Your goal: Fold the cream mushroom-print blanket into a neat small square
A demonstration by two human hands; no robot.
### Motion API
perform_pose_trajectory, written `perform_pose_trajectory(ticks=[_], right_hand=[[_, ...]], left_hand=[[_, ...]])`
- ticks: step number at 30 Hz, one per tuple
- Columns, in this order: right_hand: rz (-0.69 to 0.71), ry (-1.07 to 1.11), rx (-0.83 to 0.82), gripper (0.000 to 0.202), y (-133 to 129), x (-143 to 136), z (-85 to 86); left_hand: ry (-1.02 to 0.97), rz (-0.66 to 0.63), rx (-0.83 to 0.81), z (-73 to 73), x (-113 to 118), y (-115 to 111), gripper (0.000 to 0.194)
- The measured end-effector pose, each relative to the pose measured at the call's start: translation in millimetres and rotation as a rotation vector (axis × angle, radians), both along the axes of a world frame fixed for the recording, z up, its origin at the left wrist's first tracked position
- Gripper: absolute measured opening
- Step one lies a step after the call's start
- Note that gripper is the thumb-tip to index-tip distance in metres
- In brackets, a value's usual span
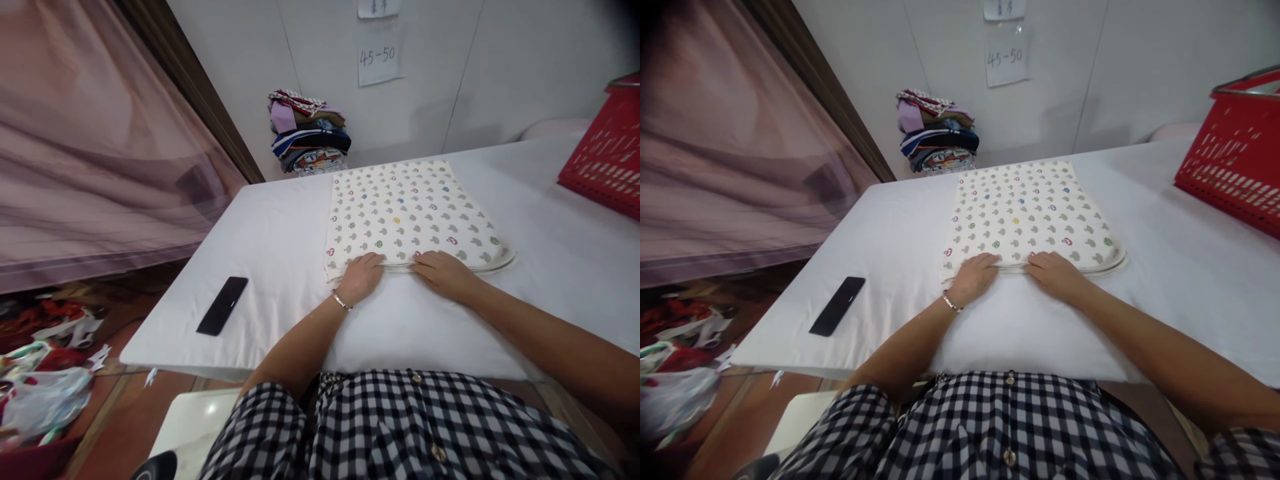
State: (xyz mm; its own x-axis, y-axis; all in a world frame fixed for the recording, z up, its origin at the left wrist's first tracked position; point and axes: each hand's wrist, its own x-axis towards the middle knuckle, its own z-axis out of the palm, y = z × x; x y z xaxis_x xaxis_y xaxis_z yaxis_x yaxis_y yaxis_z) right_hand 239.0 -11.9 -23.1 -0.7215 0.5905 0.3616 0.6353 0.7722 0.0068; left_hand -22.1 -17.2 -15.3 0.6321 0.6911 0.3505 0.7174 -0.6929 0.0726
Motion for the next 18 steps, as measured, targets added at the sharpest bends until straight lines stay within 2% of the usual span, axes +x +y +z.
perform_pose_trajectory(ticks=[10, 14, 18], right_hand=[[0.005, 0.016, 0.081, 0.033, -8.7, 2.3, -3.2], [-0.023, 0.013, 0.093, 0.035, -8.3, 1.3, -7.0], [-0.055, 0.038, 0.026, 0.037, -6.7, -0.9, -6.7]], left_hand=[[-0.010, -0.096, 0.050, 4.9, -1.1, -11.9, 0.021], [-0.024, -0.045, 0.065, 5.8, 1.8, -10.7, 0.020], [-0.035, -0.023, 0.064, 7.4, 3.5, -8.0, 0.019]])
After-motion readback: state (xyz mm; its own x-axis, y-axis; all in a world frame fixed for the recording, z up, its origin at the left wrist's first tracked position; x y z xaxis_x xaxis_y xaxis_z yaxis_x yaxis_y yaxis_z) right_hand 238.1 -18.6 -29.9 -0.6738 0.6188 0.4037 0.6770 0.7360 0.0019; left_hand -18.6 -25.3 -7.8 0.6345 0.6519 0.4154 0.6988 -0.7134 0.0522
